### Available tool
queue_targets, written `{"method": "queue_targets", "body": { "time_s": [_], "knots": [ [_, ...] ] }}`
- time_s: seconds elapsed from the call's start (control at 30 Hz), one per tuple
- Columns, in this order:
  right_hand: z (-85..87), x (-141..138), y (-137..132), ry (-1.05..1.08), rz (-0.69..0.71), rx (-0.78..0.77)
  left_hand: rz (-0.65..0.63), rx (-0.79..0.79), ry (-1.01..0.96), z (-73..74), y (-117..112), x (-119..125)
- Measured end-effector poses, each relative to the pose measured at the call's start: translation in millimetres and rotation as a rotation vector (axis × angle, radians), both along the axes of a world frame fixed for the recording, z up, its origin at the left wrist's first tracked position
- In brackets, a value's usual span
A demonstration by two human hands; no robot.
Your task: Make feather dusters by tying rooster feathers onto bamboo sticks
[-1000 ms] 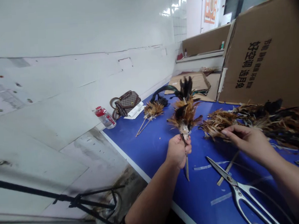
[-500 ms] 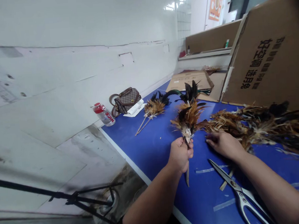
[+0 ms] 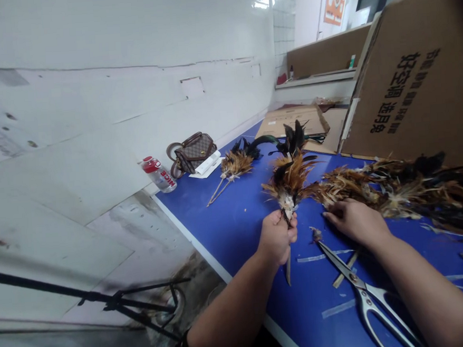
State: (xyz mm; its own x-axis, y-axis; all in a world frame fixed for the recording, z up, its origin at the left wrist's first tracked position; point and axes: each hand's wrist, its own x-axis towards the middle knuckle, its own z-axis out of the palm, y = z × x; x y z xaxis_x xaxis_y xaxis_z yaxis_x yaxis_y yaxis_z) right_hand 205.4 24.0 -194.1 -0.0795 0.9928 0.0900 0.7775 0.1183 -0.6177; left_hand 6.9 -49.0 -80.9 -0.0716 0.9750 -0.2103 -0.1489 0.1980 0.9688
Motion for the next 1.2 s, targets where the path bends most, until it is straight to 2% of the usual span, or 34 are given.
{"method": "queue_targets", "body": {
  "time_s": [0.13, 0.2, 0.27, 0.37, 0.47, 0.6, 0.73, 0.93, 1.1, 1.2],
  "knots": [
    [-2.1, -4, -2, 0.034, -0.018, -0.033, 0.009, 0.014, -0.003, -1.0, -3, 2],
    [-1.7, 1, 0, 0.193, -0.042, -0.023, 0.026, 0.031, -0.007, -1.3, -4, 3],
    [3.4, 6, 0, 0.455, -0.053, 0.005, 0.050, 0.055, -0.015, -1.4, -4, 4],
    [22.2, 2, -9, 0.868, -0.022, 0.028, 0.075, 0.116, -0.022, -1.5, -4, 6],
    [46.8, -15, -27, 1.085, 0.045, 0.019, 0.079, 0.163, -0.013, -2.3, -4, 9],
    [68.4, -41, -49, 1.151, 0.159, -0.031, 0.068, 0.207, 0.020, -5.1, -7, 14],
    [73.6, -55, -58, 1.274, 0.265, -0.120, 0.027, 0.227, 0.036, -8.3, -11, 17],
    [74.0, -57, -61, 1.253, 0.212, -0.131, -0.013, 0.231, 0.035, -11.0, -11, 20],
    [79.5, -52, -61, 1.203, 0.266, -0.147, -0.058, 0.235, 0.049, -13.4, -12, 19],
    [82.8, -48, -60, 1.157, 0.233, -0.123, -0.094, 0.228, 0.050, -13.4, -13, 18]
  ]
}}
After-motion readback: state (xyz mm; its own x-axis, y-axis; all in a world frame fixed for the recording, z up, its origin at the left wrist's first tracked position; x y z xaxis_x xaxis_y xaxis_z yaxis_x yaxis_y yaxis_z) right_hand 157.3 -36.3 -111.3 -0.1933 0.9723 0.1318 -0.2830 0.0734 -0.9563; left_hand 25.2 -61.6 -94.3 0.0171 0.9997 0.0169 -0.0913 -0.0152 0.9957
